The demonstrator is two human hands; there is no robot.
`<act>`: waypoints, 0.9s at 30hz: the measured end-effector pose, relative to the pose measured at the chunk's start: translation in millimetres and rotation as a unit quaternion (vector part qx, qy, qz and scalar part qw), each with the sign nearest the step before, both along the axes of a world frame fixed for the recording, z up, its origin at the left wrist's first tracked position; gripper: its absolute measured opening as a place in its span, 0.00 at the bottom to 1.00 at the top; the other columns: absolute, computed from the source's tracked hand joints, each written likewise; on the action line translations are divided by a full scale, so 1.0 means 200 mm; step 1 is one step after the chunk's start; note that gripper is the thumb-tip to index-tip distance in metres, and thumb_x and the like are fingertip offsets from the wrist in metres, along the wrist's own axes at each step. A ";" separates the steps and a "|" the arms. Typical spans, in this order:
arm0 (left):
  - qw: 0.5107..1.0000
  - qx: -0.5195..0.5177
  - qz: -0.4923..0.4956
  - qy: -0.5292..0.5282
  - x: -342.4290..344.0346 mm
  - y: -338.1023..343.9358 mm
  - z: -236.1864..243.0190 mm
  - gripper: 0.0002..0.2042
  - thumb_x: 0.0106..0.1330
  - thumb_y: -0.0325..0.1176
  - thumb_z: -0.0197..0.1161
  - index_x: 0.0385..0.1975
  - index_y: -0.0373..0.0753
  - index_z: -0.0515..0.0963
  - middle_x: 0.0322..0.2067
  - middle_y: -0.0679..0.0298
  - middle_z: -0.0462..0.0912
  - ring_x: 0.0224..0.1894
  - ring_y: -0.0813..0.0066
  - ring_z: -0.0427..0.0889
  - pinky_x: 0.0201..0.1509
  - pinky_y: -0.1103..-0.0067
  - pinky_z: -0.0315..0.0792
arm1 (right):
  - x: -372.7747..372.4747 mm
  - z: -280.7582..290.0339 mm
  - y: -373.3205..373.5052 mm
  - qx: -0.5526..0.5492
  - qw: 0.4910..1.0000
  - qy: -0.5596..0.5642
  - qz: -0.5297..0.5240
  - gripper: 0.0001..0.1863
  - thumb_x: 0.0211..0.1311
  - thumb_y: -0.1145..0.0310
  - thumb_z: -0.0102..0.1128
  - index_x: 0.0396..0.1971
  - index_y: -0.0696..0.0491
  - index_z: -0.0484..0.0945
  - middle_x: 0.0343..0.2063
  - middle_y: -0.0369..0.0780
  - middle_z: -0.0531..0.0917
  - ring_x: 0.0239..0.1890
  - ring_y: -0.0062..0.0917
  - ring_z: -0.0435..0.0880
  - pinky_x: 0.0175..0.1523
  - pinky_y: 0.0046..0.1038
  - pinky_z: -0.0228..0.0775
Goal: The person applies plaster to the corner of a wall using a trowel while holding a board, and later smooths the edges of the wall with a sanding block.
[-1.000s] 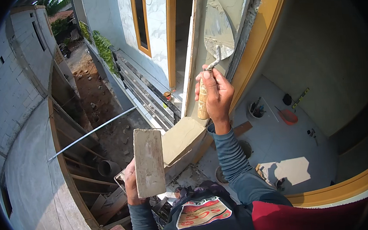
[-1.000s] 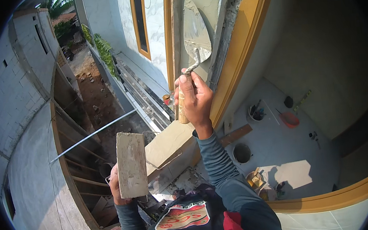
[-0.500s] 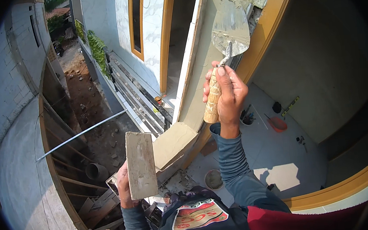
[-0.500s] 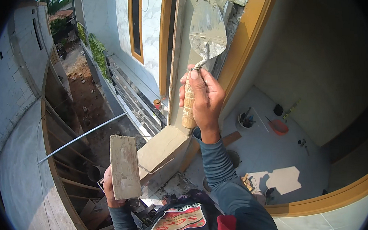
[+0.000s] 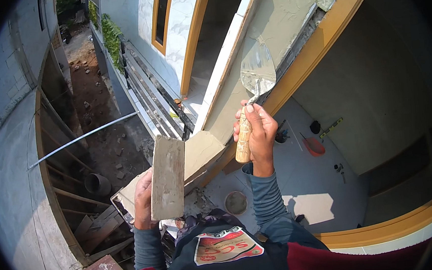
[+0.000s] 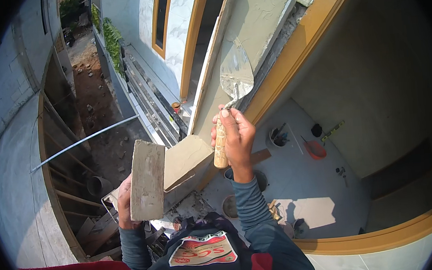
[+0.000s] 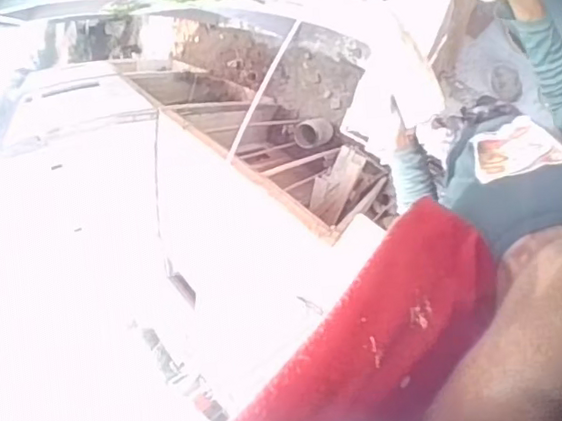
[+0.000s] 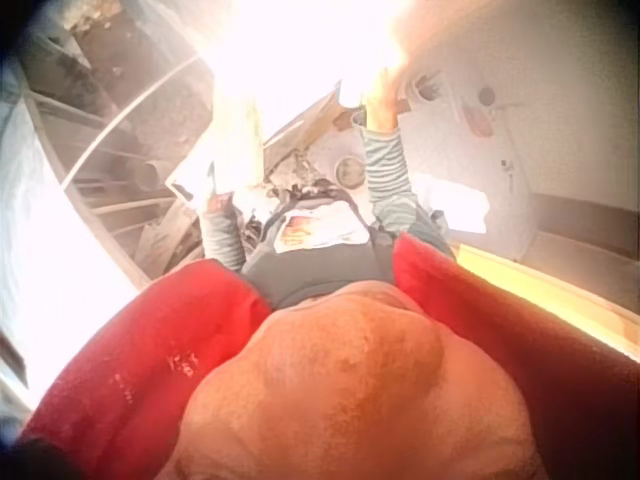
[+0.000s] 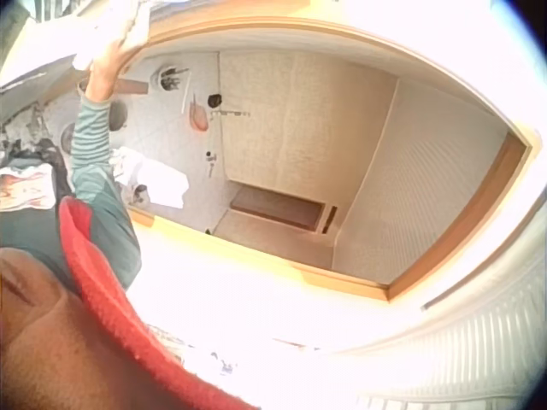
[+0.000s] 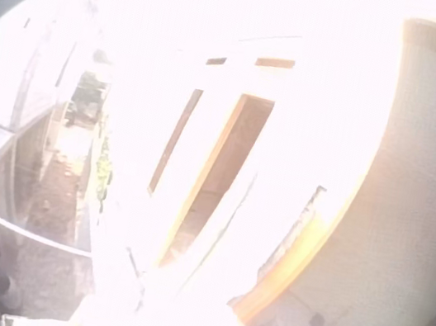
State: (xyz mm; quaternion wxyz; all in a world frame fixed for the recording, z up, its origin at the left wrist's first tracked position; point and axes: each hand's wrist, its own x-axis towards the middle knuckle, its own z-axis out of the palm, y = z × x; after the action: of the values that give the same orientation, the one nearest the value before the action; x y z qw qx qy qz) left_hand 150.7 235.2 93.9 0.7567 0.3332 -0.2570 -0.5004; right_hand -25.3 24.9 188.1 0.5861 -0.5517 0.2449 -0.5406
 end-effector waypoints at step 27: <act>0.998 0.066 -0.009 -0.004 -0.05 -0.05 -0.01 0.31 0.60 0.40 0.57 0.62 0.28 0.67 0.52 0.55 0.80 0.47 0.72 0.84 0.51 0.78 0.77 | -0.36 -0.73 0.19 0.130 0.972 0.190 0.056 0.20 0.70 0.66 0.59 0.54 0.64 0.74 0.30 0.38 0.80 0.21 0.16 0.78 0.23 0.20 0.72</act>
State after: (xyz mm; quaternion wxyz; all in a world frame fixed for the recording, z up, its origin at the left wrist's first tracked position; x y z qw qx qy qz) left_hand 140.0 225.5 92.2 0.7275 0.3818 -0.2297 -0.5217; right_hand -97.2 62.9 42.4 0.6247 -0.5764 0.3884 -0.3558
